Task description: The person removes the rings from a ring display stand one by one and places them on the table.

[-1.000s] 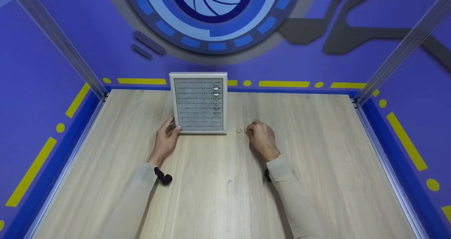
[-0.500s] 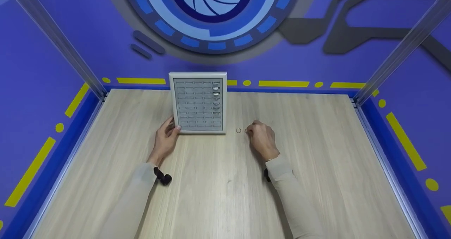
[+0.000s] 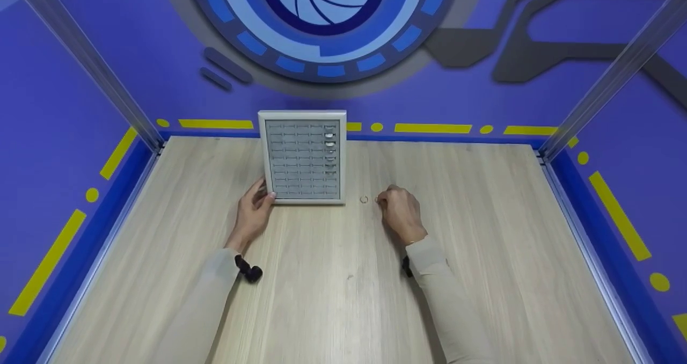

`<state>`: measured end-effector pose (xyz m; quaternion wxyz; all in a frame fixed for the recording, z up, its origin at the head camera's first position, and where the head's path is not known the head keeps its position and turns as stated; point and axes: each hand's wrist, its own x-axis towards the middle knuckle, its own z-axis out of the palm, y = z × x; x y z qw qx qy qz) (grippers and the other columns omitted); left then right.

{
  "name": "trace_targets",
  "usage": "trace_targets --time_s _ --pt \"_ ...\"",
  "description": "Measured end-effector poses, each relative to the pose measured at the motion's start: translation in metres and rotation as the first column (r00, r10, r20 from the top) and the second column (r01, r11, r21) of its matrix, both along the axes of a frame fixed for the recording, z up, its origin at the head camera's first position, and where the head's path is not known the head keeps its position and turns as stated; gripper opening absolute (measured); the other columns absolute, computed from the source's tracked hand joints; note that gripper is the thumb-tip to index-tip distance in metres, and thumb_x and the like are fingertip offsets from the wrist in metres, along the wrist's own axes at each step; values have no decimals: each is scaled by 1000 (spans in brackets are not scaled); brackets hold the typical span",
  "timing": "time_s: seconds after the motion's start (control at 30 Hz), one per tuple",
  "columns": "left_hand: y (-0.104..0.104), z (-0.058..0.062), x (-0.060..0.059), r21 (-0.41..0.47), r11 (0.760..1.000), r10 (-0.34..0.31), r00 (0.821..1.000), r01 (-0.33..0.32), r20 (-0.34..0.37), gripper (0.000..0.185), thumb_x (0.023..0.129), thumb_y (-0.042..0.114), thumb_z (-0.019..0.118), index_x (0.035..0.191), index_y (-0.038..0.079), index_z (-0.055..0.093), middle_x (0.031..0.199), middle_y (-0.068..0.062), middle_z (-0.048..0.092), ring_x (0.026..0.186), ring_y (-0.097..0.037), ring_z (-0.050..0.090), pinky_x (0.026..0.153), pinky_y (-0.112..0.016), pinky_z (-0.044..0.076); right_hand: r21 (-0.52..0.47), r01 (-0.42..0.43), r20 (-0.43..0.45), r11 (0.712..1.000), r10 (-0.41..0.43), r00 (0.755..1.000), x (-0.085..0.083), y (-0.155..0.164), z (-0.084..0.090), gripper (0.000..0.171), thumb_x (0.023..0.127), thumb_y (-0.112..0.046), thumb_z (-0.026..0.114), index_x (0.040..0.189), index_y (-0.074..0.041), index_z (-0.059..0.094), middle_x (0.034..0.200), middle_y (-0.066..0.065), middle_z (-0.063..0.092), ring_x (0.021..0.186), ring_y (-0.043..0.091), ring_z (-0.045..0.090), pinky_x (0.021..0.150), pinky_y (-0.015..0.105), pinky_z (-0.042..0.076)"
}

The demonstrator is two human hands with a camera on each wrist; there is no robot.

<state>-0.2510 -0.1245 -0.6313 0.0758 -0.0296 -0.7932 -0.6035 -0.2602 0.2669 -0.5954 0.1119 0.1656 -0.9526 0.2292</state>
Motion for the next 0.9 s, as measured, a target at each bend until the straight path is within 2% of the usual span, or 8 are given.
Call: trace_targets --time_s 0.3,0.57,0.9 --pt "1 1 1 4 1000 -11 1000 11 -4 58 110 20 62 164 12 42 160 -12 53 143 -26 57 121 -34 50 0 13 -5 1000 -13 1000 0 -1 0 12 97 4 73 96 -1 84 92 15 76 86 35 75 74 52 66" --pt "0 1 0 10 1000 -16 1000 16 -16 58 110 20 62 164 12 43 159 -11 54 142 -26 58 119 -33 51 -8 1 12 1000 -1 1000 0 -2 3 16 97 6 71 100 -3 84 95 14 76 88 33 76 75 50 67" --pt "-1 1 -1 20 999 -28 999 29 -20 58 111 19 61 164 8 41 159 -14 53 143 -27 56 120 -32 50 -62 18 -53 998 -21 998 -1 -11 15 11 94 5 73 99 1 82 96 15 75 84 32 74 70 50 65"
